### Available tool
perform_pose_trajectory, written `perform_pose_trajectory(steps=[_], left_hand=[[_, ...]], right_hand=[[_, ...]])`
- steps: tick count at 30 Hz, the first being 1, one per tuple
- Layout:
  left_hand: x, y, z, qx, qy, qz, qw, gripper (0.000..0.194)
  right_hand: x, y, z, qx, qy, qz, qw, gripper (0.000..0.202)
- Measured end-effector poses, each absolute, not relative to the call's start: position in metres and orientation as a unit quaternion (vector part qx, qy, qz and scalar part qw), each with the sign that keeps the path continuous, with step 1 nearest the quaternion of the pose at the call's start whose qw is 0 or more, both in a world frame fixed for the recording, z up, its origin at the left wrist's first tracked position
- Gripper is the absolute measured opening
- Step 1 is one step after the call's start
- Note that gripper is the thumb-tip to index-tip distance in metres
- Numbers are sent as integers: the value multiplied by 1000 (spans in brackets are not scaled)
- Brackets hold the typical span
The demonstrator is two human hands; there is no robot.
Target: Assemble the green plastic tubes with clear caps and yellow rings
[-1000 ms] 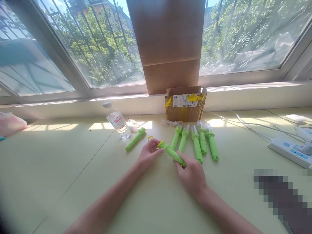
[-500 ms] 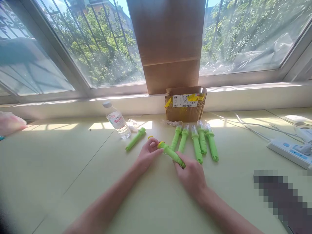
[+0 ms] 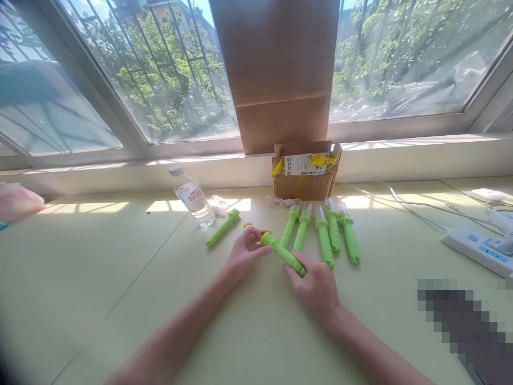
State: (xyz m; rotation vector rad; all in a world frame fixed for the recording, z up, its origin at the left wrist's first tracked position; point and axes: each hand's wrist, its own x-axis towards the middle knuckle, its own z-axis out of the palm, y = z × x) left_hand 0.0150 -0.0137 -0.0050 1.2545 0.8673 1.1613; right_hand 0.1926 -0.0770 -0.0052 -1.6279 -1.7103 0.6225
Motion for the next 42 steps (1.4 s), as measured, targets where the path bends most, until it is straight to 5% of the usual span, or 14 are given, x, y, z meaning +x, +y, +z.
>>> perform_pose_trajectory(steps=[32,42], left_hand=[[19,-15,-5,524,400,492,569,43],[19,-15,-6,530,403,498,555,41]], right_hand=[[193,-77,-11,-628,-652,220,364,43],[191,-77,-15,-633,-683,179,316,31]])
